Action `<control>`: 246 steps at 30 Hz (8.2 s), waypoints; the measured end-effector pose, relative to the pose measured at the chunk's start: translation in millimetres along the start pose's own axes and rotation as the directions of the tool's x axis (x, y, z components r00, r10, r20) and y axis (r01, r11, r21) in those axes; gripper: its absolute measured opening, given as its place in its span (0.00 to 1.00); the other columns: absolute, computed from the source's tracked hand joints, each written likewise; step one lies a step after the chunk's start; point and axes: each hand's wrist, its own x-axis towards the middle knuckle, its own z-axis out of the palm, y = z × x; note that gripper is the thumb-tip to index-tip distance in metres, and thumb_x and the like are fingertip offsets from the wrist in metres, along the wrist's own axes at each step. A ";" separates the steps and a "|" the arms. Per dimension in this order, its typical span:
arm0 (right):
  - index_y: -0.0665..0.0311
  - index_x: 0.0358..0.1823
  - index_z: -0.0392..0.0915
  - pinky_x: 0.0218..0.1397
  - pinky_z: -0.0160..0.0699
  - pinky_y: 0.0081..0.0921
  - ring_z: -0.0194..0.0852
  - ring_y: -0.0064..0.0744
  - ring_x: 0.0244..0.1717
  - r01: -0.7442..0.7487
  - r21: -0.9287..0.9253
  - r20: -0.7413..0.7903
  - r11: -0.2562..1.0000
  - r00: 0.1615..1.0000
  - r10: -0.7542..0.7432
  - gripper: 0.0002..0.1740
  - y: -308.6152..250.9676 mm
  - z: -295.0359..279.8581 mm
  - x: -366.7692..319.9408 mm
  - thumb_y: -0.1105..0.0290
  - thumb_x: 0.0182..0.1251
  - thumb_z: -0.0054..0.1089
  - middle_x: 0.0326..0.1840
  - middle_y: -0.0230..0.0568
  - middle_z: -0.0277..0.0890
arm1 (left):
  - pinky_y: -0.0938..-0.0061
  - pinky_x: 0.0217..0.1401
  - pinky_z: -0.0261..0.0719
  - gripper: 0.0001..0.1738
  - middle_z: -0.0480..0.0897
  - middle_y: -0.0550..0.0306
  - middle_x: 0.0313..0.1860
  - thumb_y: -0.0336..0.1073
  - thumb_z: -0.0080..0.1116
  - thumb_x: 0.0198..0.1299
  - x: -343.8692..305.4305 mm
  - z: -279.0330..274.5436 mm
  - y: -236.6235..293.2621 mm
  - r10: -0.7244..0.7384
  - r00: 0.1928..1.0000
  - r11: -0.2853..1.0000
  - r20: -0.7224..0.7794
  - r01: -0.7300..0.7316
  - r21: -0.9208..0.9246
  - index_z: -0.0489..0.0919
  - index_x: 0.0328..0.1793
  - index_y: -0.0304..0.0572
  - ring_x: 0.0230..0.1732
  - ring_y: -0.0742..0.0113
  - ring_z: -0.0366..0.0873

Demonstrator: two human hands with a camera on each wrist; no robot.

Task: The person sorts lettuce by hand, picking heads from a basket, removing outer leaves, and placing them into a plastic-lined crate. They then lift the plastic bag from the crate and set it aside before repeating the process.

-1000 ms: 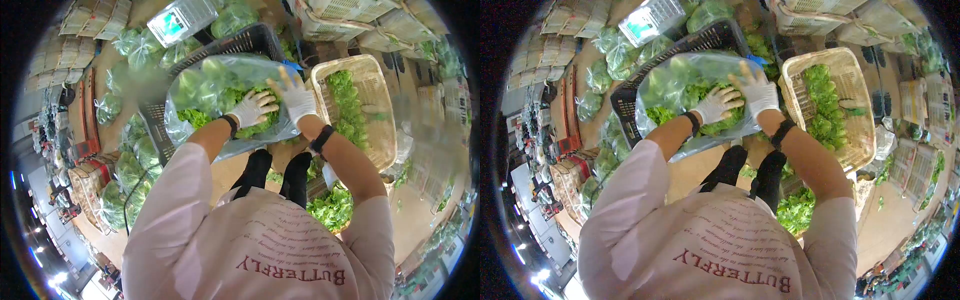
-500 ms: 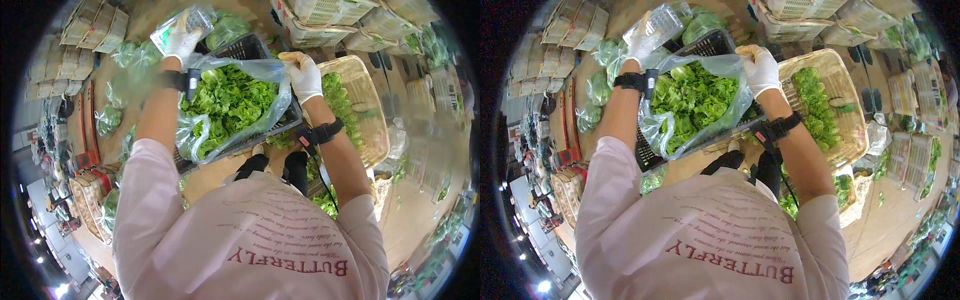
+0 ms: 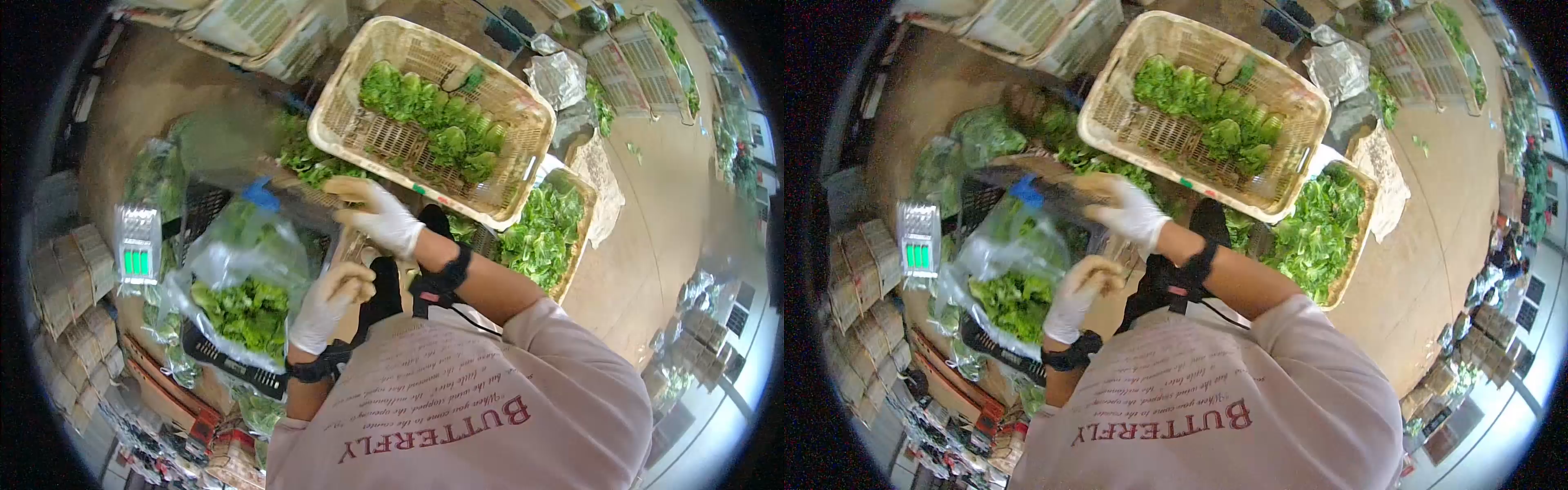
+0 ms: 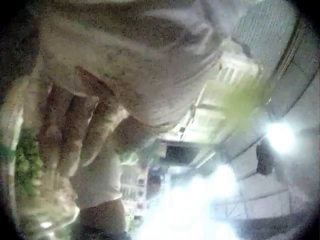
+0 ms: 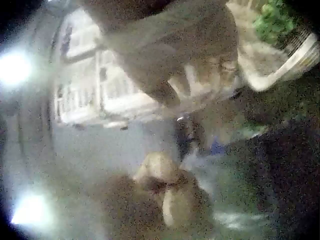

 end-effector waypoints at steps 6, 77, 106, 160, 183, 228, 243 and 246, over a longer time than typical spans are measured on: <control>0.69 0.69 0.60 0.66 0.68 0.28 0.68 0.40 0.63 -0.559 0.239 -0.303 0.794 0.734 0.608 0.36 216.7 -221.1 -37.5 0.63 0.62 0.64 0.64 0.54 0.68 | 0.72 0.49 0.76 0.16 0.81 0.50 0.46 0.37 0.54 0.66 206.2 39.5 -72.4 0.087 0.971 0.938 -0.223 -0.004 0.347 0.74 0.54 0.34 0.45 0.63 0.78; 0.62 0.74 0.53 0.62 0.73 0.36 0.69 0.43 0.65 0.605 0.588 -0.706 0.537 0.708 -0.024 0.38 -50.6 -87.9 -345.7 0.49 0.70 0.49 0.69 0.49 0.64 | 0.63 0.71 0.65 0.64 0.46 0.53 0.80 0.26 0.73 0.40 33.8 220.8 84.1 0.730 0.333 0.452 0.597 -0.890 -0.056 0.45 0.80 0.63 0.75 0.53 0.54; 0.66 0.54 0.79 0.52 0.75 0.22 0.80 0.30 0.47 0.147 -0.538 -0.755 0.830 0.354 -0.552 0.17 -86.2 -74.0 -253.8 0.75 0.62 0.61 0.50 0.45 0.80 | 0.53 0.59 0.80 0.38 0.69 0.52 0.65 0.33 0.58 0.63 47.3 137.1 85.6 0.360 0.840 0.828 0.405 -0.088 -0.554 0.52 0.75 0.60 0.62 0.54 0.73; 0.62 0.74 0.51 0.72 0.58 0.41 0.55 0.42 0.72 0.342 -0.129 -0.465 0.931 0.808 -0.361 0.47 -68.1 -83.1 -251.2 0.51 0.58 0.63 0.74 0.48 0.53 | 0.58 0.68 0.67 0.34 0.58 0.54 0.75 0.52 0.45 0.71 42.8 115.2 49.6 0.207 0.868 0.865 0.451 0.053 -0.499 0.55 0.76 0.44 0.72 0.58 0.58; 0.62 0.35 0.75 0.26 0.67 0.21 0.69 0.23 0.22 -0.290 0.225 0.269 0.930 0.936 0.226 0.07 -75.5 187.1 105.1 0.66 0.68 0.56 0.22 0.29 0.72 | 0.68 0.54 0.74 0.34 0.80 0.41 0.52 0.45 0.66 0.54 -106.6 -188.3 -84.7 0.091 0.603 0.995 -0.793 -0.031 0.091 0.70 0.60 0.27 0.51 0.56 0.78; 0.67 0.72 0.55 0.62 0.73 0.40 0.70 0.51 0.62 -0.906 -0.422 -0.663 0.028 0.330 0.672 0.44 420.1 -431.3 6.6 0.43 0.64 0.52 0.69 0.58 0.61 | 0.76 0.25 0.58 0.13 0.66 0.62 0.23 0.35 0.50 0.66 -89.0 48.8 -178.5 -0.287 0.441 0.771 -0.851 0.633 0.068 0.69 0.28 0.40 0.23 0.73 0.59; 0.65 0.61 0.71 0.53 0.76 0.45 0.74 0.46 0.52 -0.839 -0.540 -0.308 0.062 0.266 0.914 0.29 473.8 -383.1 -57.0 0.58 0.62 0.62 0.63 0.50 0.69 | 0.77 0.45 0.73 0.11 0.78 0.59 0.39 0.34 0.47 0.70 104.7 74.4 -152.9 -0.454 0.675 0.855 -0.582 0.513 -0.073 0.78 0.48 0.36 0.39 0.74 0.73; 0.69 0.57 0.75 0.47 0.75 0.47 0.77 0.45 0.43 -0.982 0.181 -0.392 0.056 -0.020 0.920 0.27 446.5 -359.9 -59.9 0.56 0.64 0.59 0.57 0.50 0.76 | 0.77 0.49 0.74 0.11 0.79 0.59 0.42 0.33 0.47 0.69 119.7 83.4 -117.3 -0.403 0.785 0.904 -0.471 0.420 -0.073 0.78 0.50 0.38 0.43 0.73 0.75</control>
